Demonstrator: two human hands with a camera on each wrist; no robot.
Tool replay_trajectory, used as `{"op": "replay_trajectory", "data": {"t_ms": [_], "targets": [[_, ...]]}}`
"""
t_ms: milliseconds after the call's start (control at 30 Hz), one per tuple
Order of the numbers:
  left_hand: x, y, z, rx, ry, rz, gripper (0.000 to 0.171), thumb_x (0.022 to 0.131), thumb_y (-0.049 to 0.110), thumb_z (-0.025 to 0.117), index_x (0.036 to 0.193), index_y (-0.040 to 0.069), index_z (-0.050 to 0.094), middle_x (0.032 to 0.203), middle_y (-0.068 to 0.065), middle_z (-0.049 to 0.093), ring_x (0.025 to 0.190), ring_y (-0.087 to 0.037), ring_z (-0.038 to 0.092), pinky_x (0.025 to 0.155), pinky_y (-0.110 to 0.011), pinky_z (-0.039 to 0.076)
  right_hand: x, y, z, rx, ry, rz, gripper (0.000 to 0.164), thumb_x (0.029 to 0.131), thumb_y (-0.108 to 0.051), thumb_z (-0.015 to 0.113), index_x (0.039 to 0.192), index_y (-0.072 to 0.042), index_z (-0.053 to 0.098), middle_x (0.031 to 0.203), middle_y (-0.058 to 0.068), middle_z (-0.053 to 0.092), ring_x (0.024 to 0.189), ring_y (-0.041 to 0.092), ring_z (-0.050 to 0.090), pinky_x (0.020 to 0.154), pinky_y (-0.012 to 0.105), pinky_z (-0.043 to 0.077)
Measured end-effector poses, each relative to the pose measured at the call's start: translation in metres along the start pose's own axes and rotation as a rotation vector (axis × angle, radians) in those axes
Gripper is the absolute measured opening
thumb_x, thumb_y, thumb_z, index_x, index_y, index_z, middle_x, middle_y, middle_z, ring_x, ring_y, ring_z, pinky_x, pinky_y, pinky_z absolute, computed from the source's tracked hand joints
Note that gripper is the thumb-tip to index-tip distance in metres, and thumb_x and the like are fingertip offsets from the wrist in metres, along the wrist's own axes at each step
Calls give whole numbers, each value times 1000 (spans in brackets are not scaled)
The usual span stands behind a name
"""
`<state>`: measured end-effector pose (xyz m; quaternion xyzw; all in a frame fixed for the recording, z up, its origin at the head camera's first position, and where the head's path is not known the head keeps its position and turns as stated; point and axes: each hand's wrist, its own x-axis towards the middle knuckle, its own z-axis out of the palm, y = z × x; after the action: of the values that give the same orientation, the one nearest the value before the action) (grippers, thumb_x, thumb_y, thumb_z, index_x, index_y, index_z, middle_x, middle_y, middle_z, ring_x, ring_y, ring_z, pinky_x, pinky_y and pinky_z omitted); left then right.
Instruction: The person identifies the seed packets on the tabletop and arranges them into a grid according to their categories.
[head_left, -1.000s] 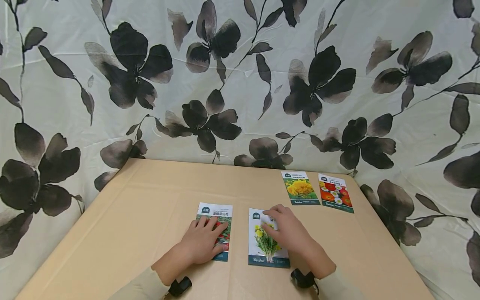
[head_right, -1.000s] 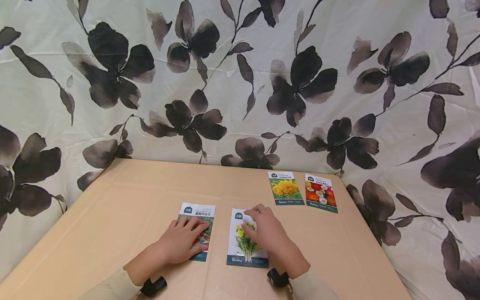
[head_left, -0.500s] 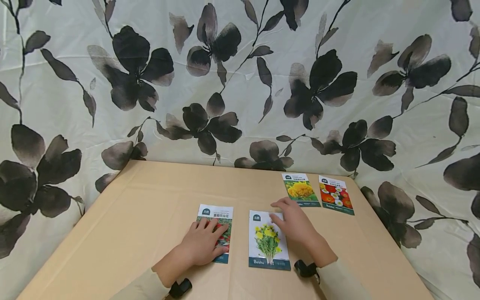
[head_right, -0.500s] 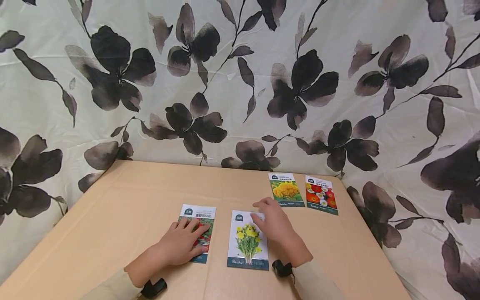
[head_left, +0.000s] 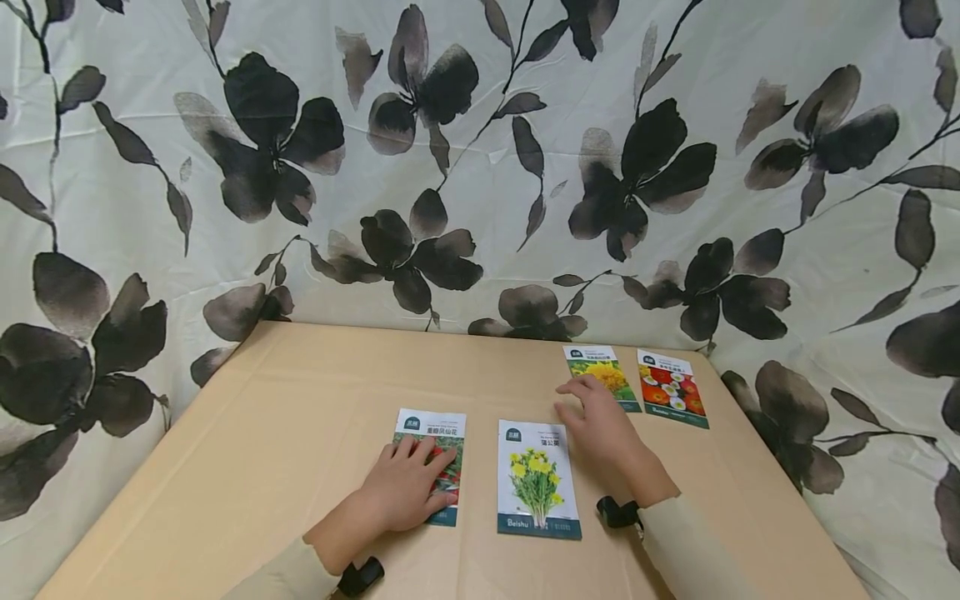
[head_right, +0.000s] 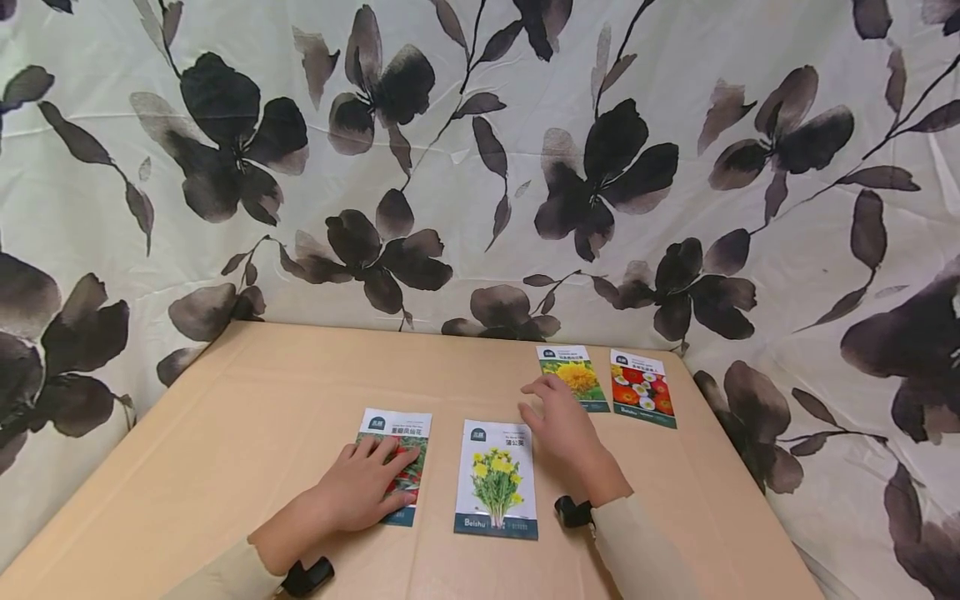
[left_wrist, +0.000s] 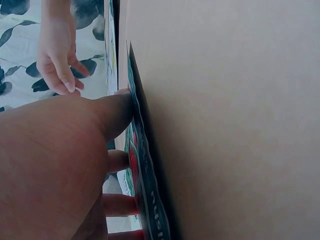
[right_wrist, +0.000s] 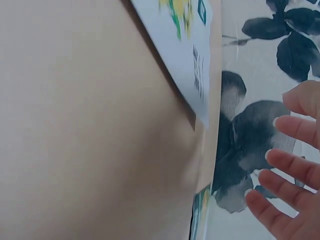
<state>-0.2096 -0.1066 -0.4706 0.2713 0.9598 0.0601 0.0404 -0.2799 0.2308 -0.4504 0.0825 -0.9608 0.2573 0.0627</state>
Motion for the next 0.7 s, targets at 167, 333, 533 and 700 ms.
{"op": "replay_trajectory", "data": {"t_ms": [167, 333, 533, 700], "targets": [[1, -1, 1, 3, 4, -4, 65, 97, 60, 59, 150, 23, 53, 150, -14, 49, 129, -38, 46, 100, -59, 42, 11, 10, -5, -5, 8, -22, 35, 100, -33, 67, 129, -14, 70, 139, 7, 56, 131, 33, 53, 110, 57, 45], [2, -2, 2, 13, 7, -3, 65, 97, 60, 58, 151, 23, 53, 150, -14, 49, 128, -39, 46, 100, -59, 42, 23, 24, -8, -19, 7, -13, 36, 101, -34, 65, 130, -13, 69, 139, 8, 55, 132, 34, 51, 111, 58, 44], [1, -3, 0, 13, 11, -6, 65, 96, 61, 59, 149, 23, 54, 151, -14, 49, 130, -38, 46, 102, -60, 41, 40, 39, -14, -38, -3, -45, 35, 100, -29, 68, 128, -10, 70, 141, 14, 54, 131, 38, 52, 111, 58, 43], [0, -2, 1, 16, 19, 4, 65, 97, 61, 58, 149, 23, 54, 150, -14, 50, 129, -38, 46, 100, -59, 42, 52, 53, -21, -54, -24, -51, 34, 99, -27, 68, 127, -7, 70, 146, 18, 51, 136, 41, 46, 113, 60, 41]]}}
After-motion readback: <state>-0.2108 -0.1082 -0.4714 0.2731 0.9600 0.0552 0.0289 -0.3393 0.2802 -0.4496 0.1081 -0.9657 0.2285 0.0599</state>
